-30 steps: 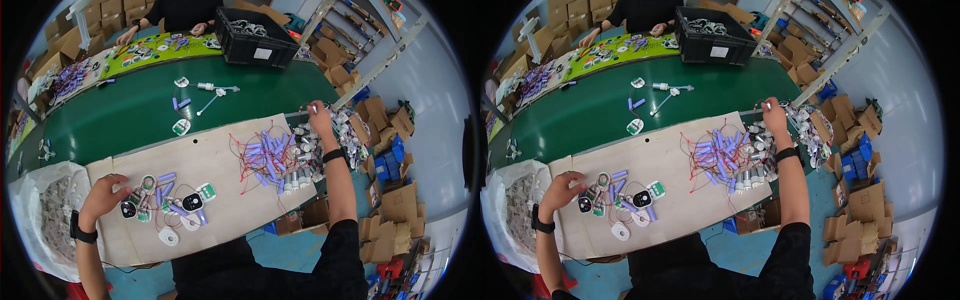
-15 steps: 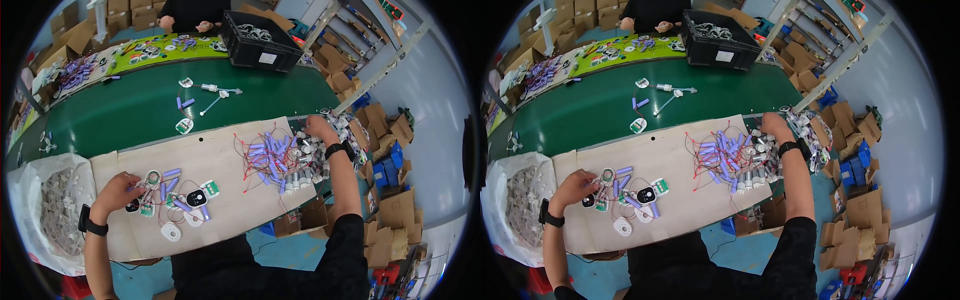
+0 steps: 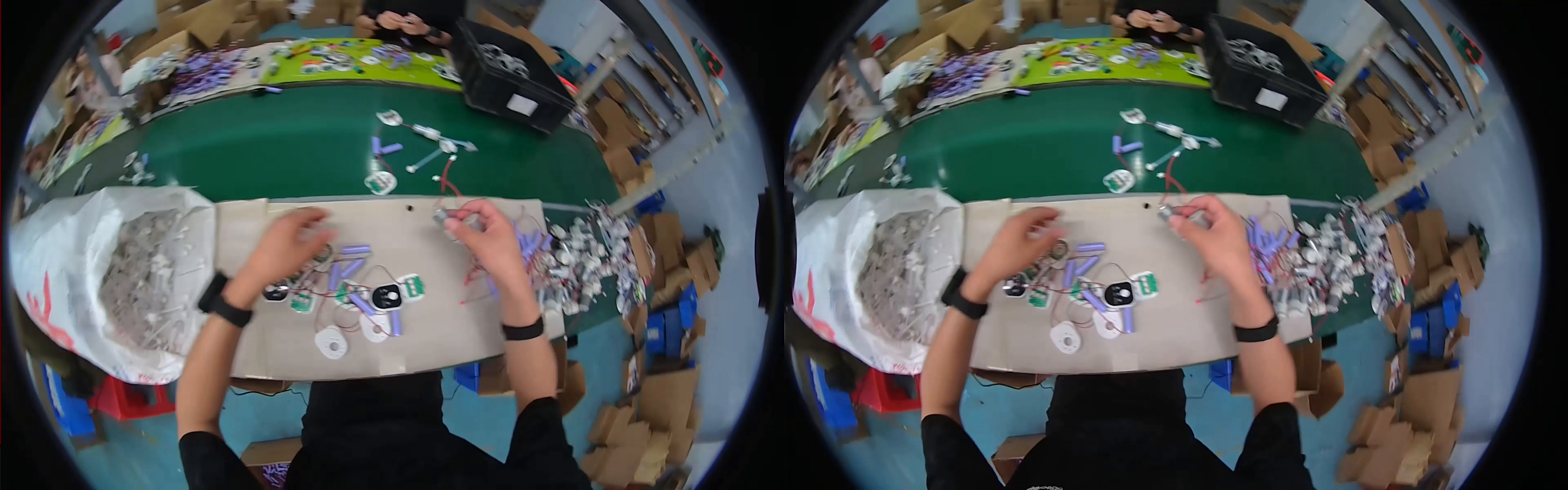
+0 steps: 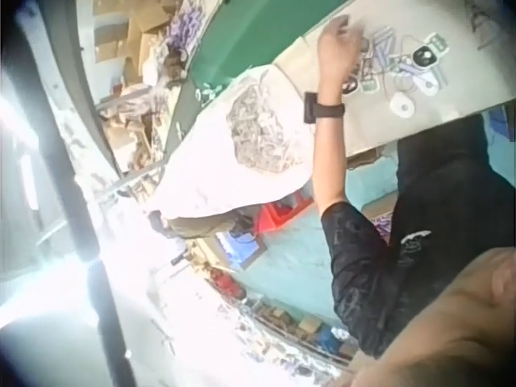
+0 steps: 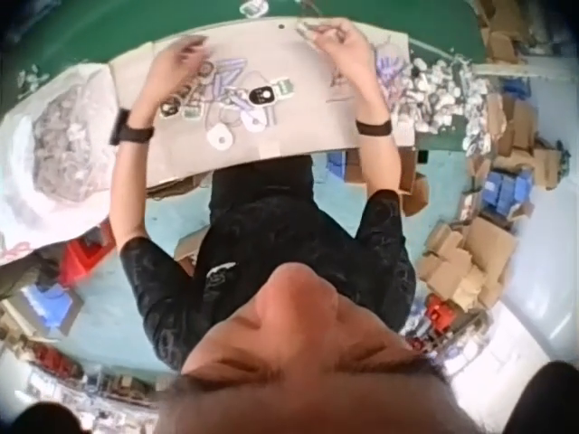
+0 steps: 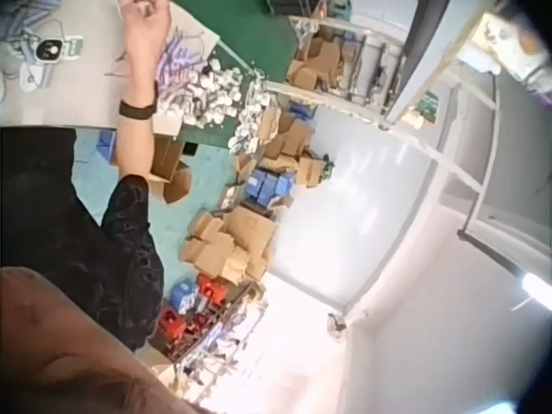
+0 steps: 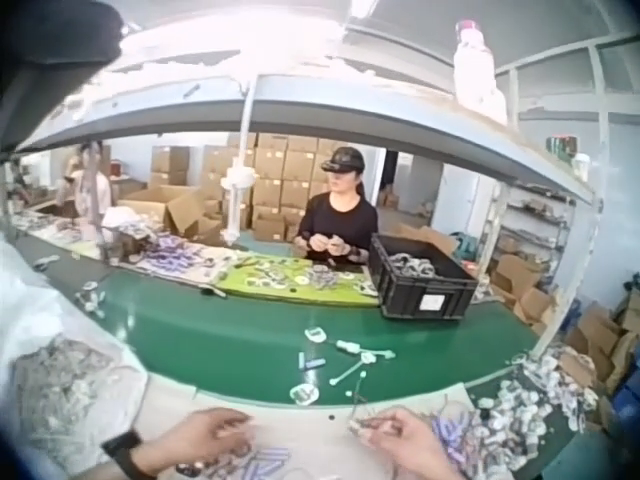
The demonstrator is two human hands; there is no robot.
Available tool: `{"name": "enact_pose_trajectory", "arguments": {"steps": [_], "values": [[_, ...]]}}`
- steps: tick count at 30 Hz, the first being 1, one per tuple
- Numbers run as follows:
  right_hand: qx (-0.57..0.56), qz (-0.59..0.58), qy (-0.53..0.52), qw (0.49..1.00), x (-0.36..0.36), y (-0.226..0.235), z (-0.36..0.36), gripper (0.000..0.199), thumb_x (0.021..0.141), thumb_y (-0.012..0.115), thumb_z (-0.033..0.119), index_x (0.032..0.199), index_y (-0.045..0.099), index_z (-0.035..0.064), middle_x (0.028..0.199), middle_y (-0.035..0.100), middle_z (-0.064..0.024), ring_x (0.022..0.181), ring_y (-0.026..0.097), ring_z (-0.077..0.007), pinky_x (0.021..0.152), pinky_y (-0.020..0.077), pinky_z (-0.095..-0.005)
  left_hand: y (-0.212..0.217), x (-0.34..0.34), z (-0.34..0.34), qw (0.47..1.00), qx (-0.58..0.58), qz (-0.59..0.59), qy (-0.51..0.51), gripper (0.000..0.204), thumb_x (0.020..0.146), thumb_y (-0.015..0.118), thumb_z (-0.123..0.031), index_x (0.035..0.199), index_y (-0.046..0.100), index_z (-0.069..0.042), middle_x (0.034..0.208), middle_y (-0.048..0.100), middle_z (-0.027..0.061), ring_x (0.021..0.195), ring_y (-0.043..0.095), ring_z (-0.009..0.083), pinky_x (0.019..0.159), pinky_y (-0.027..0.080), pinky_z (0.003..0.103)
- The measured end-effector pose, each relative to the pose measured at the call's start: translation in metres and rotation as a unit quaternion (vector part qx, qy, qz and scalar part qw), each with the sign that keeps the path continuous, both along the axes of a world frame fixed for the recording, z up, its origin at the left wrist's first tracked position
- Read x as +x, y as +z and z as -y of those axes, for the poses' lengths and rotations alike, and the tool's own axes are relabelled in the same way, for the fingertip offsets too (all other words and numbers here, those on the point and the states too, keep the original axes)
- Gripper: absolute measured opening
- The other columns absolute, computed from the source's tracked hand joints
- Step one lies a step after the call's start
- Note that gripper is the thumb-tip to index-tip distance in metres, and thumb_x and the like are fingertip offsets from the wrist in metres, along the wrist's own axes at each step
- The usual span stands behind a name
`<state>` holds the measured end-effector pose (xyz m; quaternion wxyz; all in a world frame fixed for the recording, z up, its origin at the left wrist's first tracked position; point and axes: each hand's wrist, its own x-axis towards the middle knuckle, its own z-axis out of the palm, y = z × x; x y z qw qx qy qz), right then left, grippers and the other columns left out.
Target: The person joins a motor and a plastic tube assembly together before setting the unit on the table. They then pick up a circuit board and a battery, connect the wires by hand, and place the assembly onto the table.
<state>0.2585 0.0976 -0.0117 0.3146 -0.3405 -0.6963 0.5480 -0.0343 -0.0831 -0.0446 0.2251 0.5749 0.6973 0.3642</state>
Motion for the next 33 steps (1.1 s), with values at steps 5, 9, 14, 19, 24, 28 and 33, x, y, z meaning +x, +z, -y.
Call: {"name": "enact_pose_trajectory", "arguments": {"steps": [5, 9, 14, 19, 24, 28, 33], "values": [[-0.080, -0.071, 0.046, 0.993, -0.072, -0.017, 0.040, 0.028, 0.087, 0.074, 0.008, 0.111, 0.059, 0.0070, 0.103, 0.064, 0.0002, 0.079, 0.053, -0.0043, 0.060, 0.0418, -0.0206, 0.013, 0.077, -0.043, 0.837, 0.030, 0.546, -0.019, 0.056, 0.097, 0.064, -0.029, 0.141, 0.043, -0.002, 0.120, 0.063, 0.0104, 0.108, 0.063, 0.0153, 0.091, 0.055, 0.032], [0.036, -0.089, 0.124, 0.988, -0.084, -0.029, 0.027, 0.031, 0.092, 0.067, 0.010, 0.120, 0.057, 0.0062, 0.129, 0.052, -0.0017, 0.091, 0.054, -0.0094, 0.068, 0.0461, -0.0235, 0.014, 0.065, -0.040, 0.877, 0.083, 0.468, 0.067, 0.049, 0.098, 0.064, -0.023, 0.138, 0.047, -0.001, 0.106, 0.067, 0.0085, 0.093, 0.065, 0.0129, 0.079, 0.057, 0.029], [0.011, -0.043, 0.142, 0.989, -0.093, -0.017, 0.011, 0.033, 0.092, 0.067, 0.012, 0.123, 0.059, 0.0052, 0.114, 0.061, -0.0010, 0.093, 0.054, -0.0095, 0.075, 0.0461, -0.0232, 0.015, 0.066, -0.037, 0.949, -0.003, 0.317, 0.003, 0.046, 0.097, 0.063, -0.020, 0.137, 0.050, -0.002, 0.093, 0.068, 0.0067, 0.080, 0.065, 0.0117, 0.068, 0.054, 0.027], [0.082, -0.017, 0.076, 0.994, -0.087, -0.004, 0.009, 0.023, 0.092, 0.068, 0.017, 0.112, 0.066, 0.0044, 0.089, 0.062, 0.0029, 0.079, 0.053, -0.0054, 0.067, 0.0435, -0.0216, 0.035, 0.052, -0.036, 0.913, 0.003, 0.380, 0.147, 0.033, 0.101, 0.051, -0.028, 0.123, 0.055, -0.004, 0.085, 0.063, 0.0033, 0.070, 0.058, 0.0089, 0.059, 0.046, 0.025], [0.052, 0.003, 0.052, 0.997, -0.083, 0.001, 0.005, 0.020, 0.091, 0.071, 0.020, 0.103, 0.070, 0.0044, 0.074, 0.057, 0.0067, 0.067, 0.048, -0.0019, 0.057, 0.0385, -0.0201, 0.030, 0.042, -0.038, 0.886, 0.036, 0.438, 0.148, 0.024, 0.101, 0.048, -0.025, 0.115, 0.055, -0.006, 0.089, 0.062, 0.0039, 0.065, 0.058, 0.0114, 0.059, 0.047, 0.026], [0.004, 0.002, 0.041, 0.999, -0.086, 0.006, 0.013, 0.020, 0.091, 0.071, 0.021, 0.100, 0.071, 0.0038, 0.072, 0.058, 0.0058, 0.060, 0.049, -0.0019, 0.051, 0.0370, -0.0202, 0.028, 0.055, -0.041, 0.909, 0.042, 0.388, 0.144, 0.024, 0.102, 0.052, -0.024, 0.114, 0.053, -0.004, 0.094, 0.059, 0.0052, 0.062, 0.059, 0.0105, 0.053, 0.047, 0.026], [0.015, 0.010, 0.032, 0.999, -0.086, 0.002, 0.018, 0.021, 0.091, 0.071, 0.022, 0.099, 0.071, 0.0021, 0.071, 0.060, 0.0039, 0.057, 0.054, -0.0038, 0.049, 0.0387, -0.0207, 0.039, 0.060, -0.034, 0.916, 0.030, 0.378, 0.131, 0.028, 0.101, 0.057, -0.028, 0.112, 0.058, -0.003, 0.091, 0.056, 0.0042, 0.058, 0.058, 0.0088, 0.048, 0.047, 0.024]]}}
